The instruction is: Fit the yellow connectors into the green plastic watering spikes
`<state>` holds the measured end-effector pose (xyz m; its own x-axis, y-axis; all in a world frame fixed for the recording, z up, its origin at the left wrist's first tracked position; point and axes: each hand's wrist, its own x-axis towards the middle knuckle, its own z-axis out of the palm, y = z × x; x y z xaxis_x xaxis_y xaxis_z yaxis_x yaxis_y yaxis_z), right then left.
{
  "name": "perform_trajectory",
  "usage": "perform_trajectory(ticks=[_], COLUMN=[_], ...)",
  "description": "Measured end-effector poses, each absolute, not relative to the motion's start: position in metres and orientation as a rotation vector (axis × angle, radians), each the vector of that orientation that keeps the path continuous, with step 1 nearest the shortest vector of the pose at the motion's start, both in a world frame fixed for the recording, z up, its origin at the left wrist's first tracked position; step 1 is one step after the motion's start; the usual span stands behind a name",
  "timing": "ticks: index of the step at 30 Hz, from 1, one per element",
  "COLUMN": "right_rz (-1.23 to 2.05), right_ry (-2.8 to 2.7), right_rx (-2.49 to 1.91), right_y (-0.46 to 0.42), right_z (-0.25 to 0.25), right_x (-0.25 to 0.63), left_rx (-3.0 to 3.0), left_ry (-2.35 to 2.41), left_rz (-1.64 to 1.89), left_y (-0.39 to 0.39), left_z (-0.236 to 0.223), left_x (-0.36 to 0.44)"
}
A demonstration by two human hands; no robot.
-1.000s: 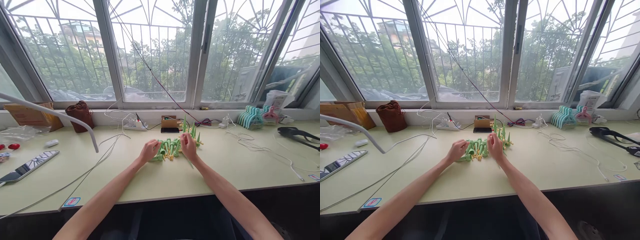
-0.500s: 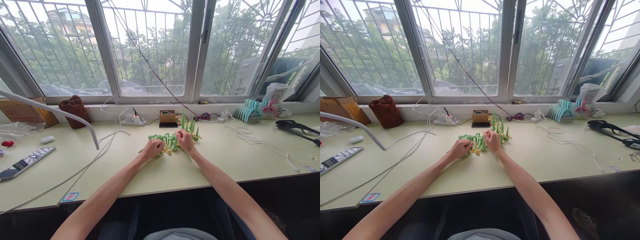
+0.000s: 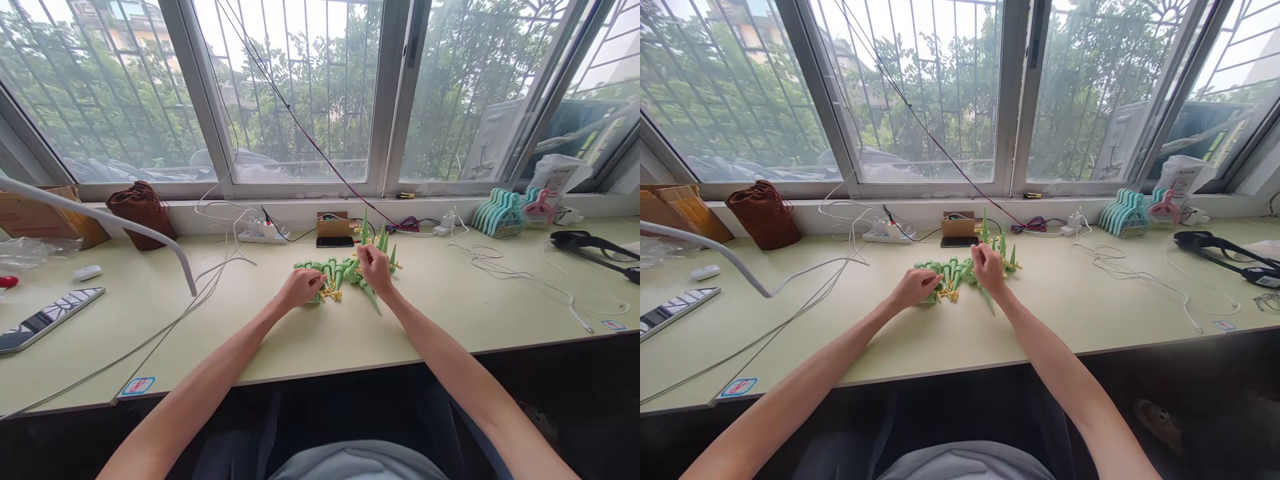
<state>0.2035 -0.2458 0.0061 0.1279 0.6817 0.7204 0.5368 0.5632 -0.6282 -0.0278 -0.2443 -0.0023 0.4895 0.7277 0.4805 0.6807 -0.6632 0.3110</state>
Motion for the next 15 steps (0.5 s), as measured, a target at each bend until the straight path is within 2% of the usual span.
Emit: perform_trajectory(ticks=[4, 15], right_rz=[0.129, 0.113], right_ry=[-1.487, -1.858], right_rx=[-1.072, -0.952], right_y=[-0.247, -0.236], right_z=[0.009, -0.007], right_x=[0.206, 0.202], left_rx=[2.639, 2.621], left_ry=[1.254, 1.222], left_rz=[0.844, 0.603], left_y=[-0.245, -0.249], left_z=[0.002, 0.012], left_x=[-0.030, -0.037])
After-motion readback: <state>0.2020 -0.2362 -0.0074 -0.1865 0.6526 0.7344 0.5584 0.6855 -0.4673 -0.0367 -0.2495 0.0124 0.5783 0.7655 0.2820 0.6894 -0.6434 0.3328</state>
